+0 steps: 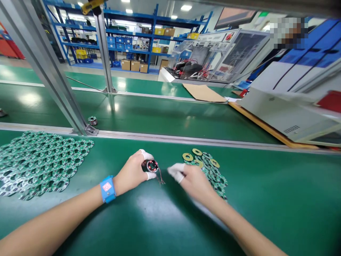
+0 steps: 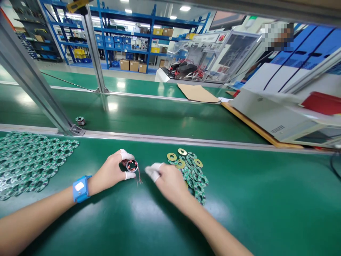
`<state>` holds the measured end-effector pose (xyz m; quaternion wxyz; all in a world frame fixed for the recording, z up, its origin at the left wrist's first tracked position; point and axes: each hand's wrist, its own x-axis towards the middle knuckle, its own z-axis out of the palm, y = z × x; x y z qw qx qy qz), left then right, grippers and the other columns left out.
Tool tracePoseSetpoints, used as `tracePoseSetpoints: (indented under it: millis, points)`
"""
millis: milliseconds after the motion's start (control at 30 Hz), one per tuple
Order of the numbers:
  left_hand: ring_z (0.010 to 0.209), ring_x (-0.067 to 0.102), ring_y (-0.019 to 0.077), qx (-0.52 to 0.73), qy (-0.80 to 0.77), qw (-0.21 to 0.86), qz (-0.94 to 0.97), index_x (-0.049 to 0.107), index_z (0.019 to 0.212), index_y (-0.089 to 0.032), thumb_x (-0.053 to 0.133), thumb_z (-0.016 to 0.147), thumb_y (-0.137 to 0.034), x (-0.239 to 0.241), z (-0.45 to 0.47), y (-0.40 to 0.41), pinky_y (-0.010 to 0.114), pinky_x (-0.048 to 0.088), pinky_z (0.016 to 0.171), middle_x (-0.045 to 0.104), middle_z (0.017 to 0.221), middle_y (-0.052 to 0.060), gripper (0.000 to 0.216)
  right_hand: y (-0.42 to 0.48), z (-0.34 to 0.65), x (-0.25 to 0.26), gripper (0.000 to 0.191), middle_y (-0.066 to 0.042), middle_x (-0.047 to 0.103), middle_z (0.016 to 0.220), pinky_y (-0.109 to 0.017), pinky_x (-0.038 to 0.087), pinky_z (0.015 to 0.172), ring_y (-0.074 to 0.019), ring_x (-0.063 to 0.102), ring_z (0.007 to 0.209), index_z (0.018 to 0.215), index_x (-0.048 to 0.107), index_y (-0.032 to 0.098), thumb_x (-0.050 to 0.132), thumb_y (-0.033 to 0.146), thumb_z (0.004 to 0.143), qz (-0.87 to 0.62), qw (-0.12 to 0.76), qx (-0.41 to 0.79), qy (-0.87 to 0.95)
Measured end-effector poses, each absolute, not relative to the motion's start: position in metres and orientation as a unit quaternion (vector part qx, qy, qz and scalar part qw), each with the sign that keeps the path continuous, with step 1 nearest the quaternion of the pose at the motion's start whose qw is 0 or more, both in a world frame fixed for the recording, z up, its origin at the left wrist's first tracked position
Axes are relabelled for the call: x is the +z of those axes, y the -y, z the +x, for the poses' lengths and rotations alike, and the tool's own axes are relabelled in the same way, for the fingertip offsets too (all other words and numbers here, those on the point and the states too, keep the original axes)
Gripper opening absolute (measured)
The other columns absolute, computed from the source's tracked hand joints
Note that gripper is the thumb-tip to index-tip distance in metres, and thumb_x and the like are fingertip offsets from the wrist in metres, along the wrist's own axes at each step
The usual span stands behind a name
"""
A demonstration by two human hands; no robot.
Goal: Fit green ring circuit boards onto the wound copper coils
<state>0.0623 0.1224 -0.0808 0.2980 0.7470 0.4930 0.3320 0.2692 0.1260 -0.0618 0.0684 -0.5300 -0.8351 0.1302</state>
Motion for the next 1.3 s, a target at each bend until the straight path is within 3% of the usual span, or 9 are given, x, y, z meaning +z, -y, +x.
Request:
tracePoseSetpoints:
  millis: [67,133,333,433,567,700,833,1133,1300]
  points:
    - [0.075,0.053,0.0149,0.299,-0.479,0.322,0.760,0.063,0.094,-0.016,0.072,0.063,-0.016,-0.085,0.061,-0.124,0.026,0.045,0.069,0.056,0.085,0.001,0.032,-0.145,0.286,-0.057,0.022,-0.008,0.068,0.093,-0.029,0.044,0.067,-0.0243,0.062,0.085,0.098,0.066,0.018,0.049,0.025,0.086,-0.582,0.058,0.037,0.810]
    - [0.081,0.055,0.0169,0.264,-0.456,0.347,0.776,0.061,0.104,-0.016,0.070,0.064,-0.014,-0.087,0.060,-0.125,0.028,0.046,0.075,0.058,0.092,0.004,0.041,-0.162,0.298,-0.058,0.037,-0.014,0.064,0.109,-0.035,0.044,0.080,-0.0296,0.056,0.101,0.116,0.059,0.011,0.055,0.021,0.081,-0.593,0.017,-0.034,0.804]
    - [0.107,0.050,0.0201,0.250,-0.436,0.368,0.782,0.045,0.126,-0.014,0.046,0.060,0.004,-0.074,0.054,-0.126,0.033,0.041,0.093,0.051,0.122,0.010,0.069,-0.175,0.304,-0.065,0.033,-0.016,0.066,0.103,-0.041,0.044,0.086,-0.0305,0.058,0.099,0.109,0.064,0.009,0.053,0.017,0.079,-0.600,-0.003,-0.053,0.798]
    - [0.094,0.054,0.0170,0.325,-0.467,0.364,0.737,0.055,0.113,-0.016,0.046,0.067,-0.001,-0.065,0.056,-0.126,0.030,0.045,0.084,0.057,0.110,0.007,0.050,-0.167,0.299,-0.058,0.036,-0.013,0.067,0.102,-0.043,0.046,0.084,-0.0302,0.058,0.097,0.112,0.062,0.015,0.056,0.019,0.076,-0.593,0.147,0.001,0.791]
    - [0.086,0.053,0.0155,0.380,-0.455,0.381,0.710,0.060,0.085,-0.017,0.046,0.081,-0.018,-0.056,0.067,-0.120,0.028,0.041,0.081,0.059,0.090,0.003,0.014,-0.148,0.278,-0.054,0.041,-0.008,0.064,0.111,-0.039,0.050,0.082,-0.0245,0.061,0.096,0.117,0.057,0.024,0.062,0.032,0.078,-0.460,0.399,0.285,0.740]
    - [0.067,0.045,0.0131,0.330,-0.413,0.489,0.694,0.047,0.062,-0.016,0.037,0.086,-0.032,-0.053,0.077,-0.111,0.026,0.037,0.065,0.049,0.067,0.000,0.030,-0.127,0.251,-0.063,0.045,-0.006,0.059,0.121,-0.038,0.049,0.091,-0.0219,0.058,0.107,0.121,0.051,0.029,0.067,0.033,0.079,-0.328,0.489,0.495,0.638]
    - [0.062,0.039,0.0116,0.367,-0.411,0.561,0.618,0.043,0.060,-0.016,0.040,0.082,-0.040,-0.052,0.079,-0.109,0.024,0.033,0.060,0.043,0.062,-0.002,0.032,-0.118,0.244,-0.070,0.042,-0.006,0.060,0.119,-0.039,0.046,0.095,-0.0210,0.056,0.109,0.119,0.053,0.030,0.068,0.032,0.080,-0.316,0.492,0.487,0.649]
    - [0.059,0.039,0.0108,0.317,-0.412,0.541,0.661,0.043,0.058,-0.015,0.043,0.080,-0.035,-0.053,0.074,-0.112,0.024,0.031,0.056,0.042,0.060,-0.002,0.030,-0.127,0.263,-0.050,0.031,-0.008,0.066,0.099,-0.038,0.052,0.080,-0.0235,0.061,0.092,0.102,0.064,0.022,0.066,0.041,0.078,-0.362,0.337,0.193,0.847]
    - [0.080,0.047,0.0187,0.286,-0.477,0.296,0.776,0.061,0.083,-0.016,0.056,0.077,-0.048,-0.062,0.069,-0.117,0.031,0.038,0.073,0.055,0.081,0.003,0.033,-0.137,0.275,-0.052,0.026,-0.009,0.067,0.095,-0.039,0.052,0.077,-0.0245,0.062,0.088,0.096,0.065,0.019,0.061,0.039,0.080,-0.393,0.304,0.133,0.858]
